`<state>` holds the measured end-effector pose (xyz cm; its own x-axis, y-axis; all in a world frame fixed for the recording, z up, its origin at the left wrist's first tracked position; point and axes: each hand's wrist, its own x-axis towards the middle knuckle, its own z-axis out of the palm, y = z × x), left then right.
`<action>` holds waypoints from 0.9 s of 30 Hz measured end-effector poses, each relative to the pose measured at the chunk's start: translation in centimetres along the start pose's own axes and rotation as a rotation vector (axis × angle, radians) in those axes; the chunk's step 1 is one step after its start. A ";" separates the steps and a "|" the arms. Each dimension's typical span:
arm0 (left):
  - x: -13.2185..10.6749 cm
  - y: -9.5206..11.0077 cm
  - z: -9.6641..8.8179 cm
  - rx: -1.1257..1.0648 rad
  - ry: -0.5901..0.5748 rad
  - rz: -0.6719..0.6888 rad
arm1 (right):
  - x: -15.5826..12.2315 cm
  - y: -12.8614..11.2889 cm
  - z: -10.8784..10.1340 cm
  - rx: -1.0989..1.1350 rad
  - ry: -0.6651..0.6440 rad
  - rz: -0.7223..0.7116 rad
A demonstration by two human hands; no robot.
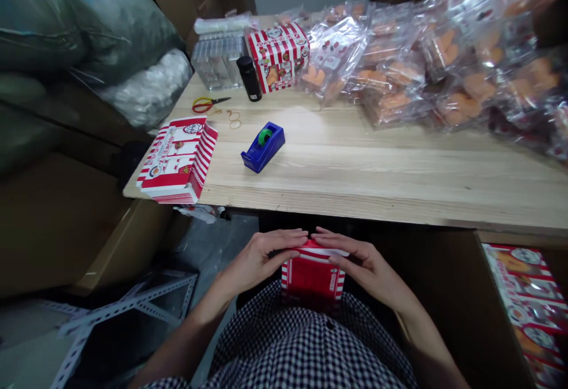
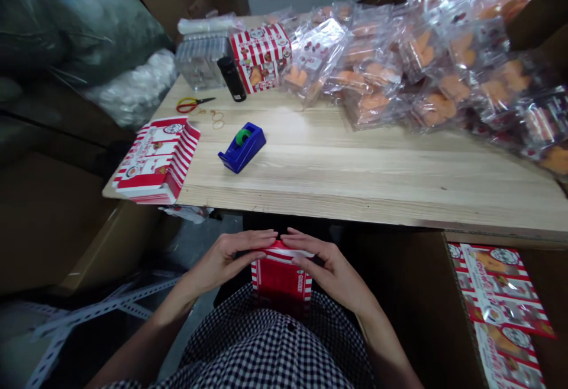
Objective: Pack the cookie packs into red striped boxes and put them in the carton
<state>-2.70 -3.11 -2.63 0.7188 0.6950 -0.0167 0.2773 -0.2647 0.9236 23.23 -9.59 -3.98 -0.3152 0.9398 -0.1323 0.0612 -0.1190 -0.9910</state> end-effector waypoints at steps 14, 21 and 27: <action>3.5 2.7 1.8 0.148 0.103 -0.025 | 0.4 -0.8 1.1 -0.107 -0.007 -0.068; 5.2 3.2 1.9 -0.013 -0.002 0.045 | 0.7 -0.8 1.3 -0.015 0.009 -0.066; 5.3 2.8 2.1 0.067 0.014 0.039 | 1.2 -0.2 1.4 0.071 0.046 -0.082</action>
<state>3.23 -1.57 -0.90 0.7208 0.6927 0.0246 0.2916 -0.3353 0.8958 21.48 -8.93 -3.93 -0.2723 0.9609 -0.0509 -0.0309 -0.0616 -0.9976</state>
